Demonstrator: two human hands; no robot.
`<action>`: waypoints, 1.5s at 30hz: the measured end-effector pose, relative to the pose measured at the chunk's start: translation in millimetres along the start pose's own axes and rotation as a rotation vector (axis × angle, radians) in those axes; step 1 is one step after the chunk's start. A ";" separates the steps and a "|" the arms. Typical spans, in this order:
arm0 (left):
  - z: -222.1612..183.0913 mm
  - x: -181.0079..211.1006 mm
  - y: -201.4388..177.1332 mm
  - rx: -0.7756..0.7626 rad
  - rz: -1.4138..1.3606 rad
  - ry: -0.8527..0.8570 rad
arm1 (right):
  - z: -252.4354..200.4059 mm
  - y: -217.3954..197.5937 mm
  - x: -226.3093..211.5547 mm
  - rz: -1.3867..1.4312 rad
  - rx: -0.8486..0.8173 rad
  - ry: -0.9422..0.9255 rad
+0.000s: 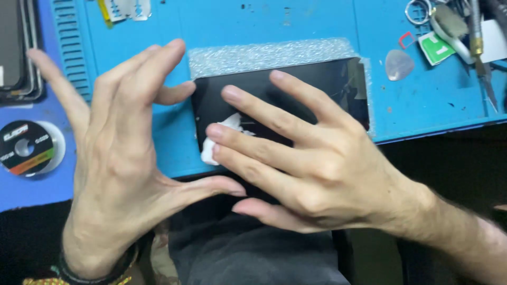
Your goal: Cleaning a smartphone screen using a wipe or cloth on a repair workbench
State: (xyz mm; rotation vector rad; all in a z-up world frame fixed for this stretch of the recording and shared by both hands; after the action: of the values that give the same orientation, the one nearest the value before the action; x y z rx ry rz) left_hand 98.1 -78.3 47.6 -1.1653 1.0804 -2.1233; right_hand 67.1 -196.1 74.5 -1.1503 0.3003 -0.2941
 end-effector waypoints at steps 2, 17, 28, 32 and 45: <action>2.9 -1.5 2.6 -0.008 -0.009 -0.001 | -28.5 -11.1 14.6 -0.051 -0.055 0.054; 16.3 -7.1 15.6 -0.057 0.079 -0.049 | -80.5 -25.8 72.4 -0.266 -0.160 0.175; 18.5 -10.4 14.5 -0.016 0.102 -0.044 | -75.9 -24.6 69.8 -0.270 -0.176 0.193; 19.5 -11.5 14.5 -0.032 0.107 -0.044 | -84.3 -21.4 82.3 -0.269 -0.229 0.219; 22.4 -8.9 8.4 0.014 0.089 -0.033 | -34.4 -8.1 51.5 0.022 -0.155 0.161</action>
State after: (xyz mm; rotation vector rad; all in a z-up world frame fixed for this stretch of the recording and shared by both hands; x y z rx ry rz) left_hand 122.2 -85.9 43.8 -1.1205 1.0803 -2.0336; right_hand 100.9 -247.7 64.8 -1.2780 0.4833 -0.3497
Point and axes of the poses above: each hand's wrist, its own z-axis towards the middle knuckle, its own y-axis out of the palm, x = y × z, the point moved 10 cm from there along z, towards the middle knuckle, and after that the axes turned 2 degrees about -z, right-handed, at the moved point
